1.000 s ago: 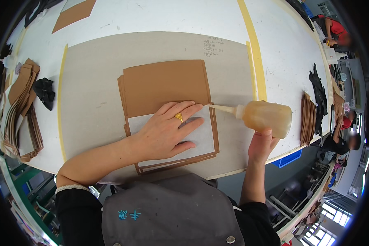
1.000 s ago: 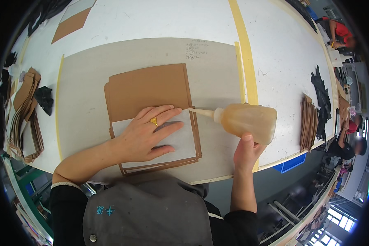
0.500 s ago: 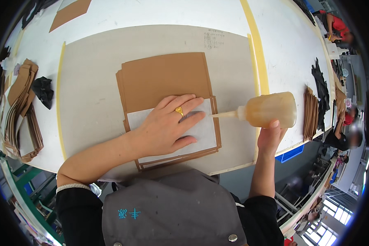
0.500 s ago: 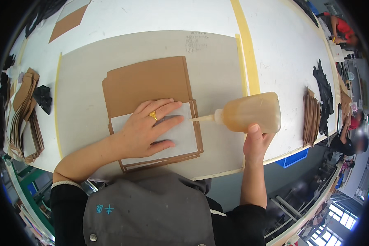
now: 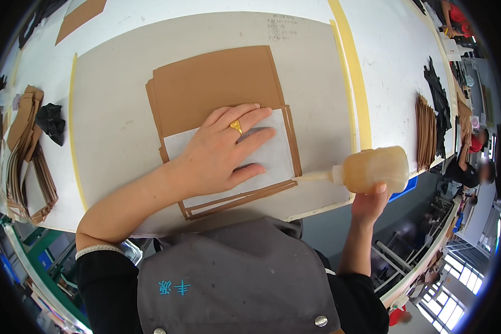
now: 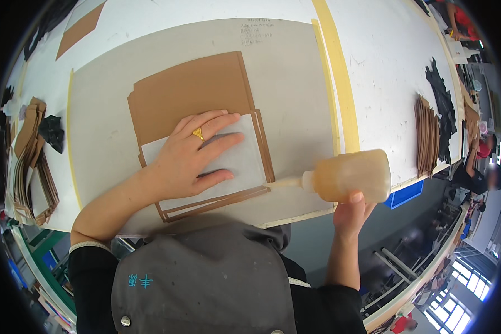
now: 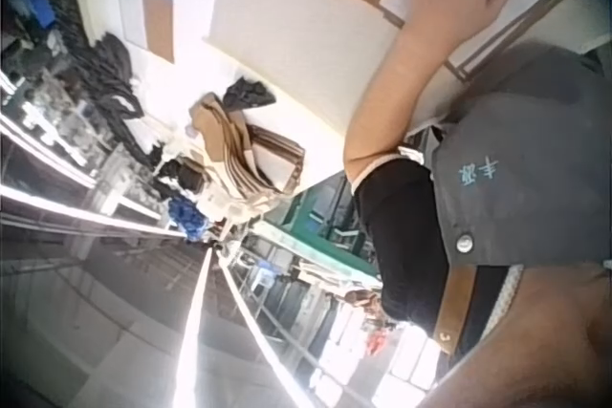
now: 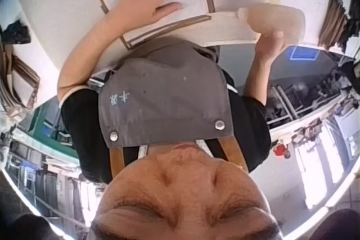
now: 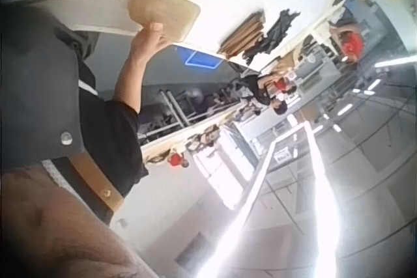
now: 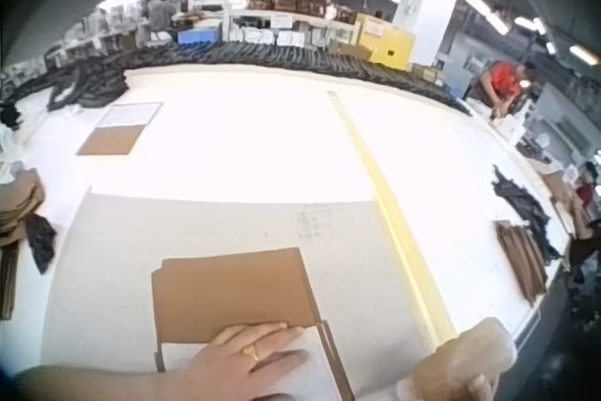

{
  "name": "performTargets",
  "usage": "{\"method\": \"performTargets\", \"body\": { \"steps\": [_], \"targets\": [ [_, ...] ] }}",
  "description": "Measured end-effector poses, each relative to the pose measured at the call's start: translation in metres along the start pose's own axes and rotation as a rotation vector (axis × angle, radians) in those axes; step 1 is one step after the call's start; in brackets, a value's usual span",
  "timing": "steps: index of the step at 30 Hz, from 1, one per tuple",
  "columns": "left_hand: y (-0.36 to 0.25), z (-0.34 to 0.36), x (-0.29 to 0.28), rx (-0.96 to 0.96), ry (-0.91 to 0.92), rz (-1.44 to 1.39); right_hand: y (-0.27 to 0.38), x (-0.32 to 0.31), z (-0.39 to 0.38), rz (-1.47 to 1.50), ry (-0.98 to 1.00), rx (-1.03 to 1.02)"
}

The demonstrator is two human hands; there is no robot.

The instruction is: The recorder is folding leather pieces and applying glue to the edges in a workshop setting.

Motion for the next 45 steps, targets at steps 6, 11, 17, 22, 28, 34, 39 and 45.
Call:
{"method": "performTargets", "body": {
  "steps": [6,11,17,22,28,34,39,45],
  "targets": [
    [0.001,-0.002,0.001,0.006,-0.025,-0.003,-0.011,0.0,-0.044,0.014,-0.133,-0.044],
    [0.003,-0.006,0.002,0.004,-0.04,-0.008,-0.017,0.022,-0.064,0.045,-0.219,-0.051],
    [0.004,-0.01,0.003,0.02,-0.081,-0.016,-0.019,0.068,-0.075,-0.029,-0.079,-0.09],
    [0.002,-0.011,0.003,0.062,-0.146,-0.027,-0.019,0.103,-0.08,-0.024,0.167,-0.106],
    [0.006,-0.011,0.008,0.043,-0.128,-0.001,-0.019,0.145,-0.079,-0.154,0.405,-0.115],
    [0.04,-0.019,-0.019,-0.048,-0.225,-0.179,-0.026,0.159,-0.047,0.209,0.2,0.07],
    [0.102,-0.073,-0.069,-0.267,-0.309,0.018,-0.001,0.182,0.003,0.134,0.249,-0.062],
    [0.11,-0.079,-0.068,-0.316,-0.333,-0.016,0.001,0.222,0.007,-0.076,0.488,-0.282]
  ]
}}
Point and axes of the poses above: each hand's wrist, its own z-axis towards the middle knuckle, its own x-axis out of the palm, y = z × x, the point moved 8 cm from there along z, towards the middle knuckle, and after that the axes turned 6 degrees about z, right-handed, at the moved point
